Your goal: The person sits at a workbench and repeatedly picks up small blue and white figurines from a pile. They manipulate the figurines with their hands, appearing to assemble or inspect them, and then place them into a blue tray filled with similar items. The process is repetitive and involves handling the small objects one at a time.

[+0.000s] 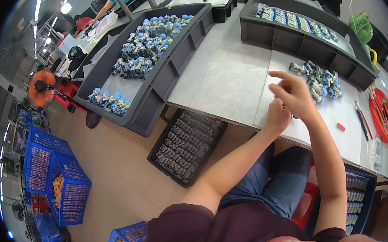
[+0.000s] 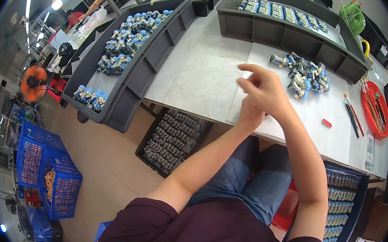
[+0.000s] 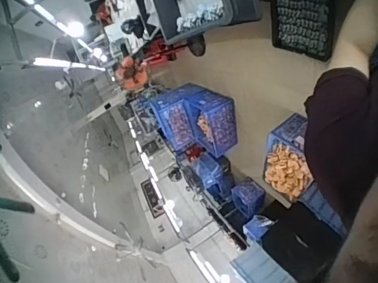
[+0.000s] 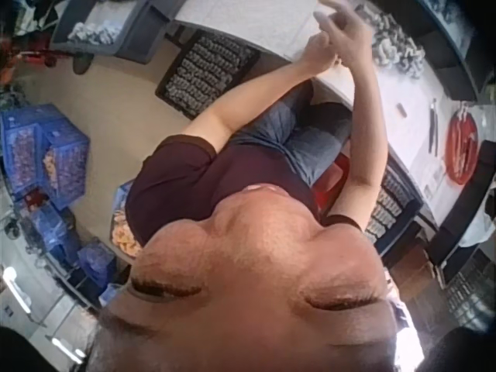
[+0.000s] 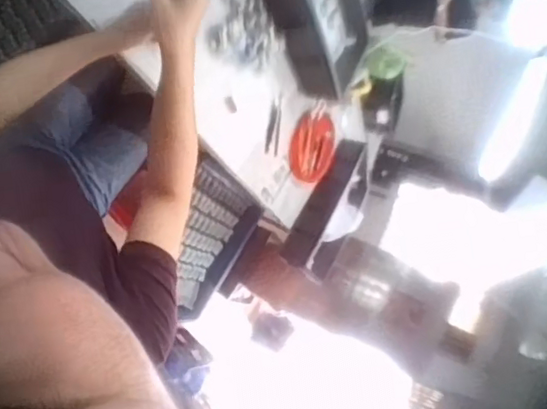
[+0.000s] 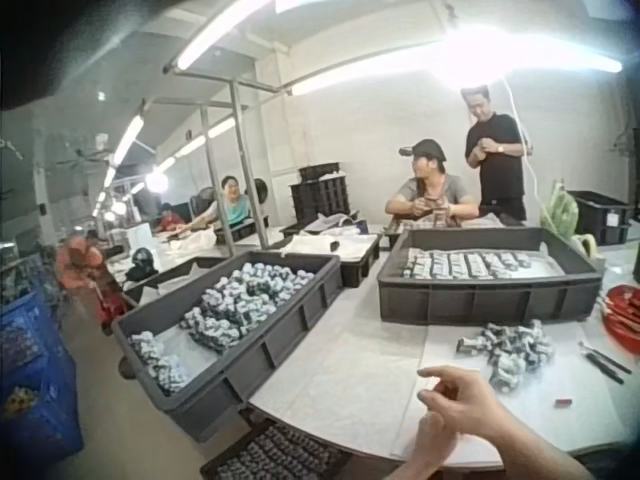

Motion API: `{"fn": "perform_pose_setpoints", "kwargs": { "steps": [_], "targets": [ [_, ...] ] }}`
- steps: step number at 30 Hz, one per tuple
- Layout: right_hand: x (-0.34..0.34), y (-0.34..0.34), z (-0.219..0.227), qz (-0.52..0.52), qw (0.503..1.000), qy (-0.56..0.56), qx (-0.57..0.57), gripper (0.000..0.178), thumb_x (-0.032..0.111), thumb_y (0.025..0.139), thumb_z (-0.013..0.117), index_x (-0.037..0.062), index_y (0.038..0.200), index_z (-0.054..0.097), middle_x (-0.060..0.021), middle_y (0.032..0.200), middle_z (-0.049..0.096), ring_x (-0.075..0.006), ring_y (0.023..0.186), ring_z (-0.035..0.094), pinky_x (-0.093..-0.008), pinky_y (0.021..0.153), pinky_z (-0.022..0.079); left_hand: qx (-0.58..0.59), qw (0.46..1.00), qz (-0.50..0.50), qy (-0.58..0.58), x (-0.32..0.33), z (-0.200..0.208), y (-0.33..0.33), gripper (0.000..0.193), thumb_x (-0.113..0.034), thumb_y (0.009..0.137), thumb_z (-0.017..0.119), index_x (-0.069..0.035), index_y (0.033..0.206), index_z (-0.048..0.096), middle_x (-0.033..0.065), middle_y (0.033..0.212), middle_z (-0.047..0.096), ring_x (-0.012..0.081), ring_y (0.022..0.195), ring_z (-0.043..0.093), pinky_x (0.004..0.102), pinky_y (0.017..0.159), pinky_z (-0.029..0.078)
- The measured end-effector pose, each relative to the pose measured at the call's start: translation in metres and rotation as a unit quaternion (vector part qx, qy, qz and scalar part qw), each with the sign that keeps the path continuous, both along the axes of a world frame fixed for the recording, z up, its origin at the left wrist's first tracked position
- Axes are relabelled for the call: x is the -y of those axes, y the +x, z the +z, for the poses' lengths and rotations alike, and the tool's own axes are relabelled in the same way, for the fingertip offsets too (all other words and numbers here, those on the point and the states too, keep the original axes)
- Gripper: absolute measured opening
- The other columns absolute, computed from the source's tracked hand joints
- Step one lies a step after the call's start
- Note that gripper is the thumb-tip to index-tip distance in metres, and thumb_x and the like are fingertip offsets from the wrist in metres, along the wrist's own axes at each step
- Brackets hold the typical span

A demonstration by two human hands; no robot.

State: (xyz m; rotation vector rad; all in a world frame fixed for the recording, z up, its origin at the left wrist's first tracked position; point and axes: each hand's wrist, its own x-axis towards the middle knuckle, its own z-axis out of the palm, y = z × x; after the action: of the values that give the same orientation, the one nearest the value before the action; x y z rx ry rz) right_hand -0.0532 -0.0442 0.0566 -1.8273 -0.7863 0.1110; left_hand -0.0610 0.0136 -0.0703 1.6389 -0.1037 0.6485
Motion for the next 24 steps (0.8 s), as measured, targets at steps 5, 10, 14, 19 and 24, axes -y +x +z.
{"fn": "perform_pose_setpoints", "kwargs": {
  "steps": [5, 10, 14, 19, 24],
  "targets": [
    [0.053, 0.009, -0.041, -0.204, 0.973, 0.109, 0.022, 0.025, 0.016, 0.082, 0.062, 0.0, 0.101, 0.06, 0.0001, 0.074, 0.057, -0.0053, 0.066, 0.05, -0.0204, 0.057, 0.039, -0.07, 0.986, -0.04, -0.146, 0.006, 0.026, -0.01, 0.025, -0.015, 0.087, 0.053, 0.002, 0.105, 0.056, 0.0056, 0.073, 0.059, 0.008, 0.064, 0.054, 0.0225, 0.056, 0.044],
    [0.069, 0.002, -0.079, -0.195, 0.976, 0.084, -0.046, 0.025, 0.018, 0.083, 0.06, 0.0006, 0.102, 0.06, -0.0016, 0.085, 0.058, -0.0078, 0.072, 0.051, -0.0217, 0.062, 0.041, -0.084, 0.985, -0.054, -0.141, 0.002, 0.028, -0.012, 0.025, -0.016, 0.089, 0.052, 0.002, 0.107, 0.055, 0.0012, 0.08, 0.058, 0.0041, 0.071, 0.051, 0.0186, 0.062, 0.042],
    [0.067, -0.012, -0.092, -0.146, 0.985, 0.089, -0.029, 0.021, 0.012, 0.087, 0.055, -0.0034, 0.101, 0.058, -0.0055, 0.084, 0.06, -0.0087, 0.073, 0.054, -0.022, 0.066, 0.044, -0.077, 0.979, -0.081, -0.171, 0.001, 0.03, -0.013, 0.025, -0.016, 0.09, 0.052, 0.001, 0.108, 0.054, 0.0011, 0.084, 0.057, 0.0043, 0.074, 0.051, 0.0181, 0.065, 0.042],
    [0.073, -0.01, -0.087, -0.13, 0.974, 0.158, -0.099, 0.023, 0.014, 0.089, 0.053, -0.0033, 0.103, 0.057, -0.0066, 0.084, 0.06, -0.0089, 0.075, 0.055, -0.0225, 0.067, 0.045, -0.087, 0.979, -0.089, -0.161, 0.005, 0.038, -0.014, 0.025, -0.015, 0.09, 0.052, 0.001, 0.108, 0.054, 0.0012, 0.086, 0.057, 0.0045, 0.076, 0.051, 0.018, 0.067, 0.042],
    [0.072, -0.015, -0.081, -0.138, 0.966, 0.178, -0.13, 0.031, 0.02, 0.093, 0.046, -0.0024, 0.113, 0.05, -0.0077, 0.085, 0.06, -0.0096, 0.075, 0.055, -0.022, 0.064, 0.044, -0.09, 0.977, -0.117, -0.154, -0.001, 0.052, 0.001, 0.024, -0.014, 0.09, 0.052, 0.0, 0.109, 0.053, 0.0025, 0.086, 0.057, 0.0062, 0.075, 0.054, 0.0194, 0.067, 0.044]
  ]
}}
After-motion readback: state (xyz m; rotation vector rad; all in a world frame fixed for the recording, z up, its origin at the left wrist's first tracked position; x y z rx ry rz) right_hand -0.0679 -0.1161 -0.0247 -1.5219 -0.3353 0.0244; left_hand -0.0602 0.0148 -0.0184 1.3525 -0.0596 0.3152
